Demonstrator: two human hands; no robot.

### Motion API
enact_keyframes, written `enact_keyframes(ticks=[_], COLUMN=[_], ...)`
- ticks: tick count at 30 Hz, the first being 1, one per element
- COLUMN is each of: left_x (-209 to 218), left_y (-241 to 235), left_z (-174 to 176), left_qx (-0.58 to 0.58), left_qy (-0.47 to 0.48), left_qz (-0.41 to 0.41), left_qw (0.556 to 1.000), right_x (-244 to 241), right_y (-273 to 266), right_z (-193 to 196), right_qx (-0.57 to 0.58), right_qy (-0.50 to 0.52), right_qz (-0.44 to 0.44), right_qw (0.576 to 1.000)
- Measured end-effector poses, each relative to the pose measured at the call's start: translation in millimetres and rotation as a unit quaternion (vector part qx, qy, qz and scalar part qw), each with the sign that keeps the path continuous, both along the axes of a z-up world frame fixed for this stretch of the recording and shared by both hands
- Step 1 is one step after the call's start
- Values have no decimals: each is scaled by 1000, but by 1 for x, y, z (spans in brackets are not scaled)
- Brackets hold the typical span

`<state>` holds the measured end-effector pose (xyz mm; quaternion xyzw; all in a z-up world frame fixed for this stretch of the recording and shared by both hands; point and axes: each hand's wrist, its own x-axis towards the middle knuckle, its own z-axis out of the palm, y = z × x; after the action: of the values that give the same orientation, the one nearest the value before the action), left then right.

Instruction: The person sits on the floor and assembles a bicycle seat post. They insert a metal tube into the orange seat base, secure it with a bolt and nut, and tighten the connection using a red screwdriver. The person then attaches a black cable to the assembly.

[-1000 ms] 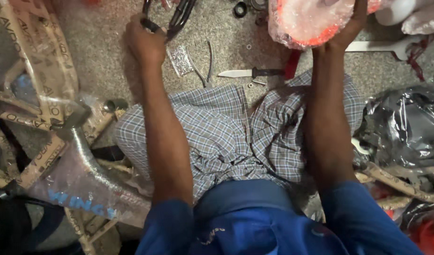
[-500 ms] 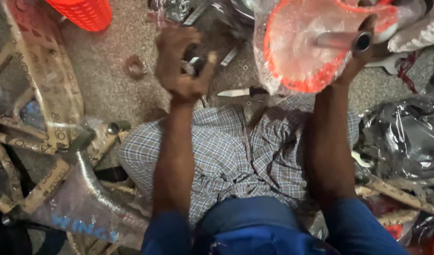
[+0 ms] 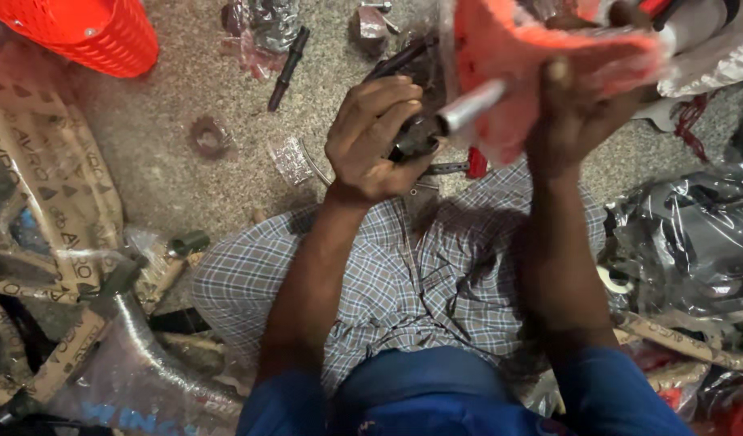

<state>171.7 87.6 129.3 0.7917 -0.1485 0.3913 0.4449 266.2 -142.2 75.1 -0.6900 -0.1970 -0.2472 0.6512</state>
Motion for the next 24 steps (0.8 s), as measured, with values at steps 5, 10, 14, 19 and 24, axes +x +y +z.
enact_keyframes(ticks=[5,10,14,19,24], left_x=[-2,-17,-37,-113,-185], left_y=[1,-1,-4,-11,-40], left_z=[-2,9,46,98,118], left_qx=[-3,-9,-57,-90,-160], left_qy=[-8,6,-7,43,80], left_qz=[-8,-13,-17,-34,-45], left_qw=[1000,1000,998,994,983], right_x=[-20,-23,-45,-105,-162], right_y=[24,29,28,8,-34], right_z=[31,75,126,198,245], right_qx=[-42,-49,-123,-172,-263], right_qy=[44,106,13,77,155], right_qz=[36,52,77,117,217], right_qw=[997,992,989,975,927])
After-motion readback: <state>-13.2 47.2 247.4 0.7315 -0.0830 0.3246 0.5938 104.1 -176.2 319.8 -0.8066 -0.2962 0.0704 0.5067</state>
